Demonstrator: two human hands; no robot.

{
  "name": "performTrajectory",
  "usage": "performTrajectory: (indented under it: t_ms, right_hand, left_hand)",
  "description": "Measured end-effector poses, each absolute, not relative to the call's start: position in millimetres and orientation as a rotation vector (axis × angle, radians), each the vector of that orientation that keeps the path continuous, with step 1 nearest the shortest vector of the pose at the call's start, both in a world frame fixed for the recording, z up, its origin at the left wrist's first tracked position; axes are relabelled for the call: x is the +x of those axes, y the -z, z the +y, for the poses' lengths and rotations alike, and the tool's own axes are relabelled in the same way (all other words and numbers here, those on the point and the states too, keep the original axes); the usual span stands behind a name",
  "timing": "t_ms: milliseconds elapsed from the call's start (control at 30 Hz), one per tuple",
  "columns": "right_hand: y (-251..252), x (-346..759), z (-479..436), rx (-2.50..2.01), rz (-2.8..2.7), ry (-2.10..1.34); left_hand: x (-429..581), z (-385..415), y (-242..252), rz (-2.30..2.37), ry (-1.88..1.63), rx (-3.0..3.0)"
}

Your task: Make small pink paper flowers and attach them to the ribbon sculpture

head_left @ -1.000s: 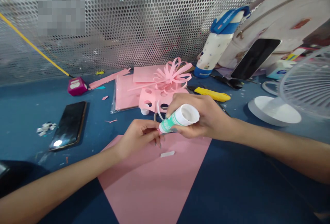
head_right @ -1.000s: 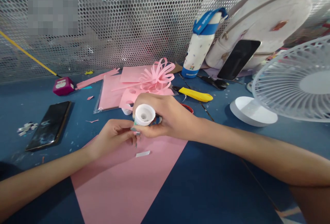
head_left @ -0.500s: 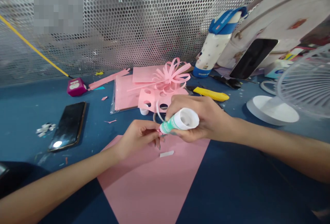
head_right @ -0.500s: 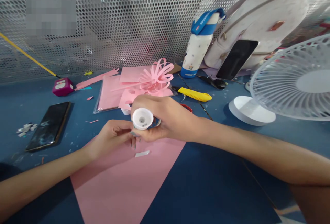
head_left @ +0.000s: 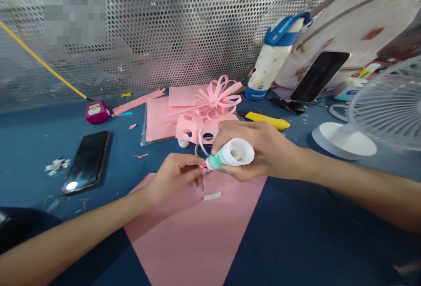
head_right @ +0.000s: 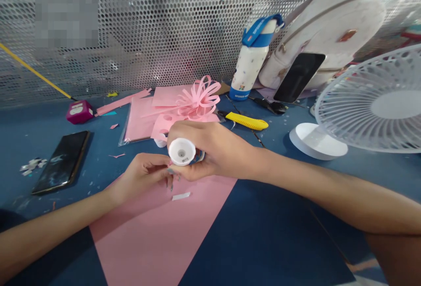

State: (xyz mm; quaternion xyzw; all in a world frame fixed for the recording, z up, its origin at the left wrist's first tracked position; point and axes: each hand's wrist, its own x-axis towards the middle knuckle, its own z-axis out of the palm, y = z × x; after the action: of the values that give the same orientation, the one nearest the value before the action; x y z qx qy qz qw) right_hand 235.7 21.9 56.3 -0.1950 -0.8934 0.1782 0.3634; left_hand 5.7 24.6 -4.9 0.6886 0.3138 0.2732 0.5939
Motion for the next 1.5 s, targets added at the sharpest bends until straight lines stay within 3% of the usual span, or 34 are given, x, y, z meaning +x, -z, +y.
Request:
performTrajectory:
  t_ms: [567,1500]
  right_hand:
    - [-68,242,22,-0.537,-2.295,-0.287]
    - [-47,237,25,-0.581,-2.341,-0.078]
  left_hand:
    - [8,25,4,0.751,-0.674,1.513]
    - [9,22,0,0.721,-0.726,1.501]
